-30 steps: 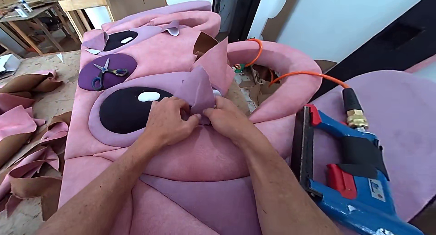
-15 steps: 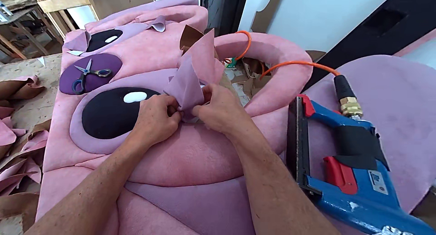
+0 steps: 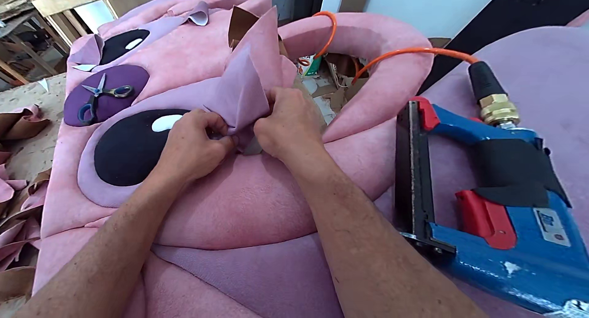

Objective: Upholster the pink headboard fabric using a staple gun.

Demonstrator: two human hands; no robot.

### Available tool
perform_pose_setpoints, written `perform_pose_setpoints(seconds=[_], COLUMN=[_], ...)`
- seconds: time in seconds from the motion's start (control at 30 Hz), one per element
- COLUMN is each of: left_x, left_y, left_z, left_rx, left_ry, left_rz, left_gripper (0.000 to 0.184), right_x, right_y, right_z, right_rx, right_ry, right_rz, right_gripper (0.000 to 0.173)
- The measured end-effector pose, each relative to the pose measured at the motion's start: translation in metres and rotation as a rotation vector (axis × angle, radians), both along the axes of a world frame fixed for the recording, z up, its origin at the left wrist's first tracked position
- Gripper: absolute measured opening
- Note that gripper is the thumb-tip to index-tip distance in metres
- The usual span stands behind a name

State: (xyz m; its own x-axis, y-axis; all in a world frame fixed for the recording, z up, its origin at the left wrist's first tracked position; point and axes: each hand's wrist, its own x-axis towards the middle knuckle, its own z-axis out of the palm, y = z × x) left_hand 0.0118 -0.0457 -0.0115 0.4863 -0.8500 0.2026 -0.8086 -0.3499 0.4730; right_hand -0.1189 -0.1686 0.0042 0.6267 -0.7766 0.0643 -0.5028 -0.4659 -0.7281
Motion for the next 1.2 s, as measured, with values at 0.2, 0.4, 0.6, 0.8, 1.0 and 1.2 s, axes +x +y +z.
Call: perform_pose_setpoints(seconds=[0.2,0.4,0.6,0.8,1.0,1.2], left_x=[-0.007,-0.023,-0.013,-0.011,-0.012,-0.011], left_y=[0.000,-0.008,-0.005,-0.006,-0.007,-0.008], left_z=[0.003,-0.003,0.007,0.007,0.008,0.004], left_rx=[-0.015,0.064,0.121,0.116,0.122,0.116], left_ry=[0.076,-0.164,-0.063,-0.046,-0.047,-0.067], left_rz=[0.075,0.134,0.070,0.068,0.090,0.109], left_gripper=[0.017,0.049,0.026,0.022,0.021,0.035], right_x=[0.001,-0.002,-0.007,-0.007,-0.003,-0.004], right_y=[-0.001,-0.002,0.003,0.002,0.000,-0.001], right_z=[-0.001,0.002,0.009,0.009,0.005,0.005], right_rx=[0.107,0.156,0.063,0.039,0.019,0.031], right_ry=[-0.063,0.043,0.155,0.173,0.182,0.188], right_rz=[-0.044,0.025,0.056,0.054,0.050,0.067], right_gripper=[0.017,0.014,0.012,0.011,0.015,0.015])
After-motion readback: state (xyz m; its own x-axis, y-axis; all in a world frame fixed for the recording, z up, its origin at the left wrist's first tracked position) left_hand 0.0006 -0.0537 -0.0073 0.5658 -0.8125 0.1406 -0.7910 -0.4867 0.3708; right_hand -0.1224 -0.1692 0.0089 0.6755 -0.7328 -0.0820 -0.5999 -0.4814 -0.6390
